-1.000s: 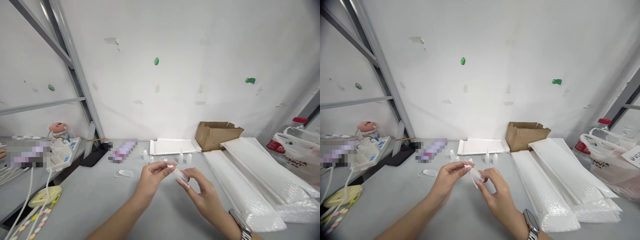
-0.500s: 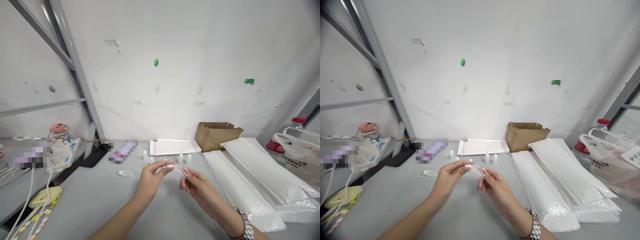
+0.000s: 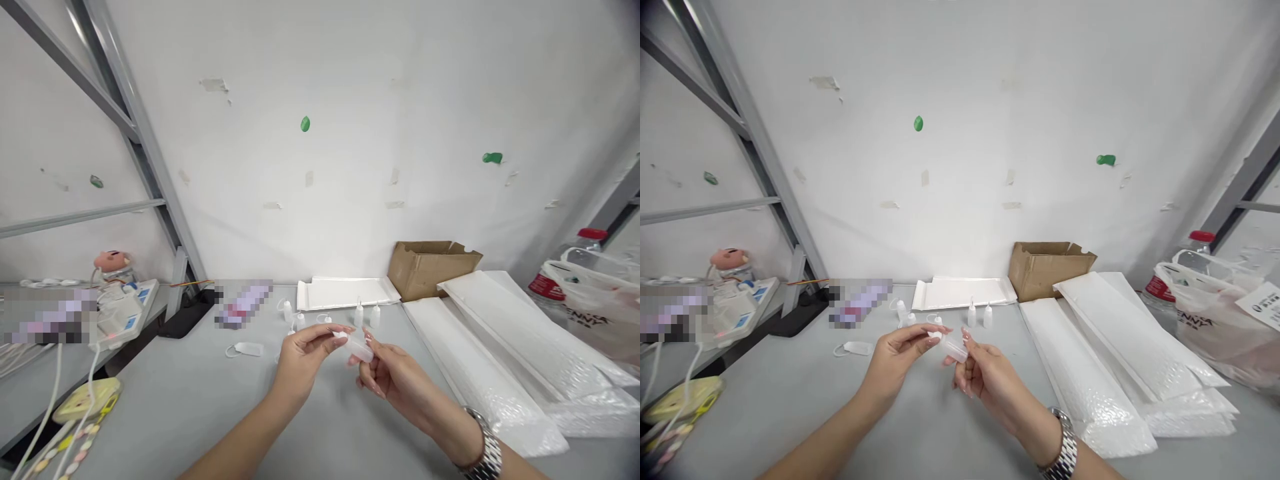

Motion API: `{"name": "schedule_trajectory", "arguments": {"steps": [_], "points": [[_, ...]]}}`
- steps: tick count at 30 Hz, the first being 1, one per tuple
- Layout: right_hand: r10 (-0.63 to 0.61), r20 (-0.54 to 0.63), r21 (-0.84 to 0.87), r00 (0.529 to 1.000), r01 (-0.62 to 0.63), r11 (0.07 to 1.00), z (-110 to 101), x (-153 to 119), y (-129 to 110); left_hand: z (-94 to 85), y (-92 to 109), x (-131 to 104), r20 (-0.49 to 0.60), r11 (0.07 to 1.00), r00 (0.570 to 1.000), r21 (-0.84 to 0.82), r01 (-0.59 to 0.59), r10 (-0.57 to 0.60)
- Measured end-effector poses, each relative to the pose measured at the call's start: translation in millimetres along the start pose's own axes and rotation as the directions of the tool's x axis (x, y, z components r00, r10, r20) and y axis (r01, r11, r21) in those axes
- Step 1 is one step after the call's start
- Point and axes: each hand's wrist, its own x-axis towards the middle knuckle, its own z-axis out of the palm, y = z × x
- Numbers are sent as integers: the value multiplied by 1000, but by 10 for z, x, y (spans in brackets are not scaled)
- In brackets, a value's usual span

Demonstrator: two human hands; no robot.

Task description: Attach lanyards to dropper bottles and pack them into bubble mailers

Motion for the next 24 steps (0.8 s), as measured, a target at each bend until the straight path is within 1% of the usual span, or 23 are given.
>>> {"name": "schedule_trajectory", "arguments": {"steps": [6, 8, 11, 13, 16, 18, 19, 21, 24], "points": [[-103, 0, 16, 995, 103, 995, 37, -15, -8, -18, -33, 34, -101, 1000, 995, 6, -19, 20], [-128, -6, -14, 992, 128, 992, 28, -8, -13, -25, -49, 44, -123, 1000, 992, 5, -20, 20], [-166, -21, -107, 986, 163, 981, -2, 13, 0, -22, -60, 47, -92, 1000, 996, 15, -1, 3], [-141, -6, -95, 990, 140, 986, -13, 23, 18, -13, -53, 42, -42, 1000, 999, 17, 5, -4], [-11, 65, 17, 998, 9, 1000, 2, 26, 50, 0, -29, 29, 22, 1000, 1000, -25, 10, -10], [49, 89, 31, 995, -52, 998, 24, 22, 65, 6, -19, 20, 38, 999, 999, -50, 21, -19], [59, 87, 14, 995, -60, 998, 33, 21, 67, 6, -20, 17, 35, 998, 999, -55, 27, -25], [20, 41, -46, 999, -18, 999, 45, 23, 61, 0, -33, 18, 0, 998, 999, -57, 39, -39], [-115, -65, -171, 991, 102, 980, 44, 31, 35, -23, -70, 36, -88, 997, 995, -66, 37, -43]]}}
